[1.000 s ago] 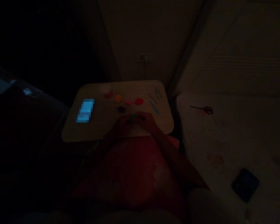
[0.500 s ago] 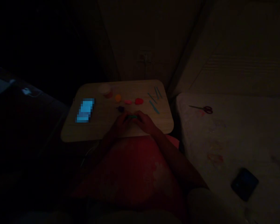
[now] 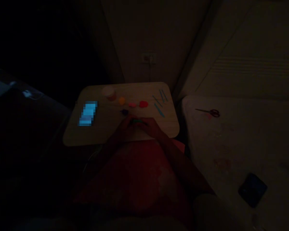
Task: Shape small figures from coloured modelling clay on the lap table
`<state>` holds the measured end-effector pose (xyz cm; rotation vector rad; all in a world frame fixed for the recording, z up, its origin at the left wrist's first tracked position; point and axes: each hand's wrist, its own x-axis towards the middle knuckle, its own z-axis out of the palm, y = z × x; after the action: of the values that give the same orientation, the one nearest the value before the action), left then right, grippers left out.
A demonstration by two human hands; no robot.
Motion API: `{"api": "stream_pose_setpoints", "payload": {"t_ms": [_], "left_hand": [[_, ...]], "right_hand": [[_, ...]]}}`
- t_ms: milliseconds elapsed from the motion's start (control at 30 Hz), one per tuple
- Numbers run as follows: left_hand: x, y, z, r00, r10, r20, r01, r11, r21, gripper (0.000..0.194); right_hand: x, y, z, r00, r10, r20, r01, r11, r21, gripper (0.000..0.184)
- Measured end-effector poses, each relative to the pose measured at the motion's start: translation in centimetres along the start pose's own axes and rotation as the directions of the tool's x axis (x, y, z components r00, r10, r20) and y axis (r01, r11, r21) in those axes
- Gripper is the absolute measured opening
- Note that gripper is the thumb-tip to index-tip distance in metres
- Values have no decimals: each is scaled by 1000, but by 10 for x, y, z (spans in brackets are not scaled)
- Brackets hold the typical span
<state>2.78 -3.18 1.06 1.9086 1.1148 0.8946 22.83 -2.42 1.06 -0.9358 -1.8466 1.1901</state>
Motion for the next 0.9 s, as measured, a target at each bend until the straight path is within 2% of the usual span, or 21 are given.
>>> {"api": "stream_pose_setpoints", "payload": {"t_ms": [233, 367, 433, 700, 900], "left_hand": [[-1, 2, -1, 998, 40, 43, -41, 999, 27, 19], [-2, 5, 0, 998, 56, 36, -58, 997, 47, 33], [-1, 5, -1, 998, 52, 30, -53, 997, 48, 31], [2, 6, -3, 998, -5, 61, -1, 996, 90, 23], [2, 4, 0, 997, -44, 64, 35, 991, 133, 27]], "right_hand": [[-2, 6, 1, 996, 91, -9, -90, 994, 69, 45], [0, 9, 3, 990, 96, -99, -92, 995, 50, 46], [1, 11, 4, 990, 72, -125, -70, 997, 25, 47], [-1, 14, 3, 998, 63, -23, -63, 998, 5, 50], [-3, 14, 1, 998, -39, 53, 46, 990, -133, 38]]}}
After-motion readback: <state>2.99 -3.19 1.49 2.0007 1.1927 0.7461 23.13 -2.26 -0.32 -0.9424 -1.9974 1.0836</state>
